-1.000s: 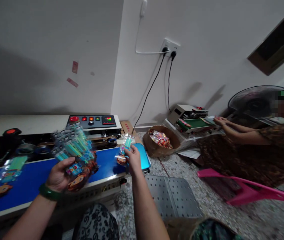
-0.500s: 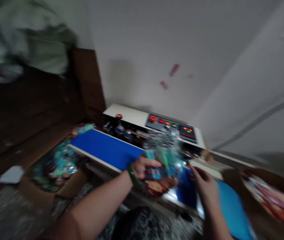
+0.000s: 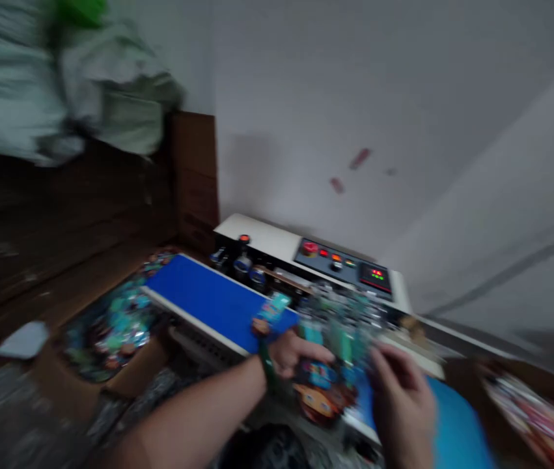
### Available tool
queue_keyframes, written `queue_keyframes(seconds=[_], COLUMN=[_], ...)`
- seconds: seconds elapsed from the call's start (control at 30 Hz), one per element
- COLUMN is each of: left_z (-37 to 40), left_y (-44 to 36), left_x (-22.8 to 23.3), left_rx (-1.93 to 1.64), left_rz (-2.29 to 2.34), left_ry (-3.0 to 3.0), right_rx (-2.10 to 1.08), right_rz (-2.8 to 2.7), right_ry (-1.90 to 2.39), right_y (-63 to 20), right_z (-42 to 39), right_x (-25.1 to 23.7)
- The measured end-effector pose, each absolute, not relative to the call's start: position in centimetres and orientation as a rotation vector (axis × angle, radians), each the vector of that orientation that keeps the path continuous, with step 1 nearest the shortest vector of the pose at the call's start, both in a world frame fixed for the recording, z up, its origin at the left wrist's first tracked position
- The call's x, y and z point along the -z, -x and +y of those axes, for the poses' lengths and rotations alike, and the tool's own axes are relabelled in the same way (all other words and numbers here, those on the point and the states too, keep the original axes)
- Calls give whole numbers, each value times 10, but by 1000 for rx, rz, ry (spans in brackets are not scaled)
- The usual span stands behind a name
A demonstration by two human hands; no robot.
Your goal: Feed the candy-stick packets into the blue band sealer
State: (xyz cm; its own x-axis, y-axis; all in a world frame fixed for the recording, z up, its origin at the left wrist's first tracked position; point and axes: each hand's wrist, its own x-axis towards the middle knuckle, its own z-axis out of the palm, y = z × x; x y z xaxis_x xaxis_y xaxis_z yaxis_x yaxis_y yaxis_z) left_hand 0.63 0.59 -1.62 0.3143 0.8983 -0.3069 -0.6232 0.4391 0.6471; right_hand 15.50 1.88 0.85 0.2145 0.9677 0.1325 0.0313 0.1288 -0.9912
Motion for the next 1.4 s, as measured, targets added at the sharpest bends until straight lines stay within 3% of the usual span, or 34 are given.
queue_keyframes(seconds=[0.17, 0.37, 0.8, 1.17, 1.4], left_z=[-3, -3, -1, -1, 1], left_y=[-1, -8, -9, -12, -5], left_x=[6, 8, 11, 7, 8], left_rx=[-1108, -1128, -1038, -1013, -981], left_rz=[515, 554, 534, 500, 427], left_ry=[-560, -445, -492, -347, -371], right_rx=[-1260, -1117, -1159, -1293, -1355], right_rz=[-1188, -960, -913, -583, -796], right_ry=[1083, 987, 1061, 762, 809], right_y=[-155, -148, -150, -147, -154], right_z=[19, 15, 9, 8, 9], right_x=[-9, -4, -25, -30, -36])
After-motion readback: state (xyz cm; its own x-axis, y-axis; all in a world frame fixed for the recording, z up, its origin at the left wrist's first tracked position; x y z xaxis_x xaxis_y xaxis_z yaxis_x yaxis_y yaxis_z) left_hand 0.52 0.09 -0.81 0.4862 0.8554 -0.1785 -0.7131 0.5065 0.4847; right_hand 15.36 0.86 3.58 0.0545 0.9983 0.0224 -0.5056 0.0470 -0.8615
